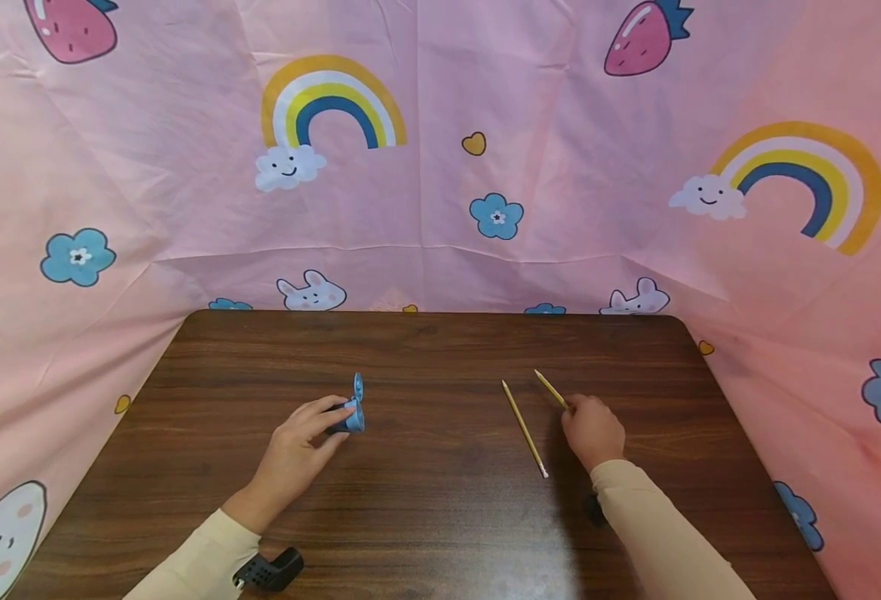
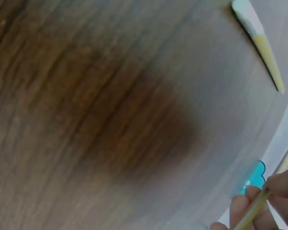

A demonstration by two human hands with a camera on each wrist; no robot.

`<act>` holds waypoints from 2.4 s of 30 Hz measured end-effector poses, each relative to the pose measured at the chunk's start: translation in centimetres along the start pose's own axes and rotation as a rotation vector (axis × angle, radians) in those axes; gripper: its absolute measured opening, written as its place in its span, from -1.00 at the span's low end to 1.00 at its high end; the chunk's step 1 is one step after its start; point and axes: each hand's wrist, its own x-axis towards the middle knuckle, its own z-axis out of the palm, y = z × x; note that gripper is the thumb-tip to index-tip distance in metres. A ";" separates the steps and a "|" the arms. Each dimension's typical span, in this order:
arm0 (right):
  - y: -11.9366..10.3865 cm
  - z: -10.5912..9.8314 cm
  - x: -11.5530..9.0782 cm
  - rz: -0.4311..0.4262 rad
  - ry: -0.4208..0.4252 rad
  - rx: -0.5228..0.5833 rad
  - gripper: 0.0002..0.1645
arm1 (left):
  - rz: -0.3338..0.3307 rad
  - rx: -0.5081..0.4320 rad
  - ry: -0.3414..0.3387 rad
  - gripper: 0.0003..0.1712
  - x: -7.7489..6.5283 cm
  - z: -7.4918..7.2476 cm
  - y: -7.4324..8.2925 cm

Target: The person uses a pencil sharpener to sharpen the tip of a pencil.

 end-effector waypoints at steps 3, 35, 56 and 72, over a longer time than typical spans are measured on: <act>-0.2 -0.2 0.1 -0.016 0.001 0.015 -0.65 | -0.008 0.003 -0.001 -0.48 0.0 -0.1 0.1; -4.8 -2.3 -1.8 -0.425 0.210 0.028 -0.73 | -0.001 -0.031 0.008 -0.50 0.7 -0.4 0.7; -8.2 -2.0 -3.2 -0.618 0.229 -0.033 -0.71 | 0.013 -0.048 0.001 -0.49 1.0 -0.4 1.1; -10.3 -1.4 -3.6 -0.852 0.262 -0.058 -0.64 | 0.036 -0.084 -0.004 -0.50 1.1 -0.5 1.6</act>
